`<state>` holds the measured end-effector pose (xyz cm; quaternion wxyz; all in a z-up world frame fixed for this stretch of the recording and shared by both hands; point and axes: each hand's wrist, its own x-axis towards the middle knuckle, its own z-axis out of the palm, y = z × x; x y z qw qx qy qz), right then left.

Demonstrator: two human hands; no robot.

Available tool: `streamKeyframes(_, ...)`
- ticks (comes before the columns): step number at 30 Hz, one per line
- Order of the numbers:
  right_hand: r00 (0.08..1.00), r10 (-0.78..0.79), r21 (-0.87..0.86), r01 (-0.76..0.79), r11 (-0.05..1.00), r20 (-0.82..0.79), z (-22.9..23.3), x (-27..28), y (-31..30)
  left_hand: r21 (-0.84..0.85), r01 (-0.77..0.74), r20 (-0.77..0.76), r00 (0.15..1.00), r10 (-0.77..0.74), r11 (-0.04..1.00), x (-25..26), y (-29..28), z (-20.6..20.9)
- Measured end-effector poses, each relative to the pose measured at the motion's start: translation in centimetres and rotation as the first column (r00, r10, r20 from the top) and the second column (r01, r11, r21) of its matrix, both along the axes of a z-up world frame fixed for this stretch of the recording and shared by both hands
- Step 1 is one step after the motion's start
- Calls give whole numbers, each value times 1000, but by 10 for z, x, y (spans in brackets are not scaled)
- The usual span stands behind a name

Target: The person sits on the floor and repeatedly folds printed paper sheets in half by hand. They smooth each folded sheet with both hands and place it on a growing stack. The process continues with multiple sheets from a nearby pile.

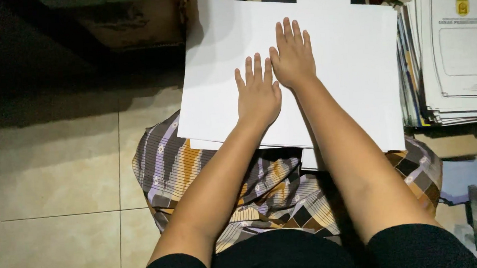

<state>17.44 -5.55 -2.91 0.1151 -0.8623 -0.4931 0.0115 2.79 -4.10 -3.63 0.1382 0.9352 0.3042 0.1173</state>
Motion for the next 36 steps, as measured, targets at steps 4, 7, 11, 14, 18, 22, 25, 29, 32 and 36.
streamKeyframes(4,999,-31,76,29,997,22,-5,20,9,-1,-17,51,999,17,1000,-3,0,2)
streamKeyframes(7,999,-32,120,27,992,35,-5,33,0,10,-28,71,997,28,1000,-2,-1,0)
streamKeyframes(11,990,-139,39,139,990,5,5,48,-31,12,-40,113,993,38,999,-4,-1,1)
streamKeyframes(14,975,-222,40,221,974,-1,12,55,-65,-16,-32,92,995,33,999,-5,-1,4)
streamKeyframes(18,961,-275,-75,273,959,-29,19,52,-97,-19,-20,13,1000,20,1000,-4,1,7)
streamKeyframes(22,969,-243,-194,229,954,-49,42,14,-93,-187,-30,-145,989,2,982,-13,-7,55)
streamKeyframes(25,991,-82,-232,56,971,-104,49,-11,-70,-183,-21,-177,984,-11,983,-11,-6,54)
streamKeyframes(29,994,61,-77,-68,995,-85,22,-8,-27,-83,25,-110,993,-34,996,-3,-6,20)
streamKeyframes(32,997,80,36,-79,996,-23,5,13,-1,29,8,-17,1000,-7,1000,0,-4,2)
streamKeyframes(36,1000,-24,78,24,997,3,3,33,0,7,-61,64,996,60,998,-1,-4,0)
